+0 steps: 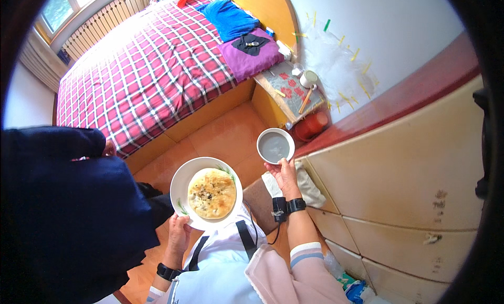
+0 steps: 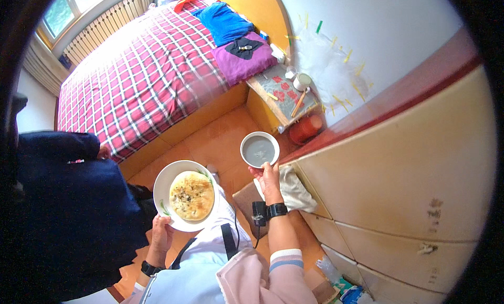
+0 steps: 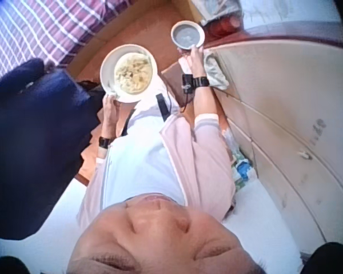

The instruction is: The person sets multiple bowls on a dining table, then moves to the kitchen to pour a liquid from a blender into a bowl. They retrieve a steamed flatbread from a steamer, place it in a bowl, and carry the bowl and a cup into a bedroom, setting them on a bedside table.

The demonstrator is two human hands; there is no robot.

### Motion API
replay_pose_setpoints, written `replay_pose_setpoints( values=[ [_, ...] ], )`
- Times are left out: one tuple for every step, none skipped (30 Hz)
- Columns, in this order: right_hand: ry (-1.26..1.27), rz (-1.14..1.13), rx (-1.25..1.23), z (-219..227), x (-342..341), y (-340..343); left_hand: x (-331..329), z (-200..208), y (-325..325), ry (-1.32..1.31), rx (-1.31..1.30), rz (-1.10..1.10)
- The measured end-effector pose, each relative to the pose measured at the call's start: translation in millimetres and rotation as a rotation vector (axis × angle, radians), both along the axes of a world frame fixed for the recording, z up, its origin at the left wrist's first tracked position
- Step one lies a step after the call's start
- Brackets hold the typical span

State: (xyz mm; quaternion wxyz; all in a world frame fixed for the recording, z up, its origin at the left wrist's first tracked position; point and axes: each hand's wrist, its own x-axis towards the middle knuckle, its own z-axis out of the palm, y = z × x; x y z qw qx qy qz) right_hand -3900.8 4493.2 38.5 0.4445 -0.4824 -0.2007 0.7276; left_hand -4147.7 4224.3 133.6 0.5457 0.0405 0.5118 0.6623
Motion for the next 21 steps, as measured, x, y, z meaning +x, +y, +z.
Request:
replay_pose_setpoints(
  values=[
    [-0.005, -0.011, -0.002, -5.0, -4.5, 19.2, -9.3, -1.9, 14.7, 0.01, 0.014, -0.008],
    [-0.021, -0.025, -0.013, -10.5, -9.9, 38.0, -18.4, -3.0, 28.9, 0.025, 0.025, -0.016],
    [0.008, -0.034, 0.003, -15.8, -15.0, 57.7, -27.0, -4.0, 44.4, 0.051, 0.036, -0.042],
    [0.01, -0.051, 0.027, -21.6, -20.7, 78.1, -35.1, -5.7, 61.6, 0.071, 0.003, -0.04],
    [-0.001, -0.058, 0.009, -25.9, -24.5, 97.5, -43.4, -6.9, 81.9, 0.079, -0.006, -0.05],
    [-0.005, -0.067, -0.001, -32.4, -28.2, 120.1, -51.0, -11.0, 106.7, 0.084, 0.03, -0.065],
    [-0.003, -0.077, -0.014, -40.5, -31.5, 141.7, -58.9, -15.1, 130.6, 0.089, 0.006, -0.083],
    [0.015, -0.089, -0.012, -50.5, -32.9, 155.9, -63.3, -19.5, 150.5, 0.099, -0.032, -0.08],
    [0.035, -0.095, -0.005, -59.3, -36.6, 176.5, -67.0, -22.7, 175.0, 0.104, -0.049, -0.076],
    [0.026, -0.104, -0.006, -67.3, -49.5, 205.5, -78.0, -27.7, 204.6, 0.109, -0.033, -0.072],
    [0.033, -0.105, -0.034, -75.6, -50.6, 223.6, -84.0, -31.9, 229.4, 0.106, -0.066, -0.101],
    [0.034, -0.082, -0.032, -81.0, -50.7, 240.6, -88.6, -35.8, 251.6, 0.095, -0.072, -0.106],
    [0.025, -0.08, -0.017, -88.5, -53.9, 260.3, -94.0, -39.0, 273.8, 0.092, -0.086, -0.117],
    [0.014, -0.072, 0.01, -95.0, -54.6, 277.4, -96.1, -42.8, 293.6, 0.086, -0.072, -0.133],
    [0.02, -0.076, -0.013, -101.8, -56.4, 298.7, -99.6, -49.3, 318.0, 0.085, -0.086, -0.129],
    [0.029, -0.078, -0.018, -109.0, -58.1, 319.1, -103.0, -56.5, 342.1, 0.08, -0.113, -0.139],
    [0.038, -0.08, -0.029, -116.9, -59.9, 333.6, -106.6, -61.6, 359.6, 0.076, -0.121, -0.157],
    [0.042, -0.091, -0.023, -125.5, -60.4, 348.8, -108.2, -66.5, 376.3, 0.072, -0.103, -0.179],
    [0.043, -0.104, -0.015, -132.7, -61.7, 362.0, -111.5, -72.9, 391.1, 0.08, -0.113, -0.214],
    [0.031, -0.124, -0.014, -142.1, -64.0, 378.9, -114.1, -80.0, 408.8, 0.073, -0.151, -0.226],
    [0.034, -0.135, -0.009, -150.9, -65.1, 393.7, -116.1, -87.6, 425.5, 0.064, -0.158, -0.249]
  ],
)
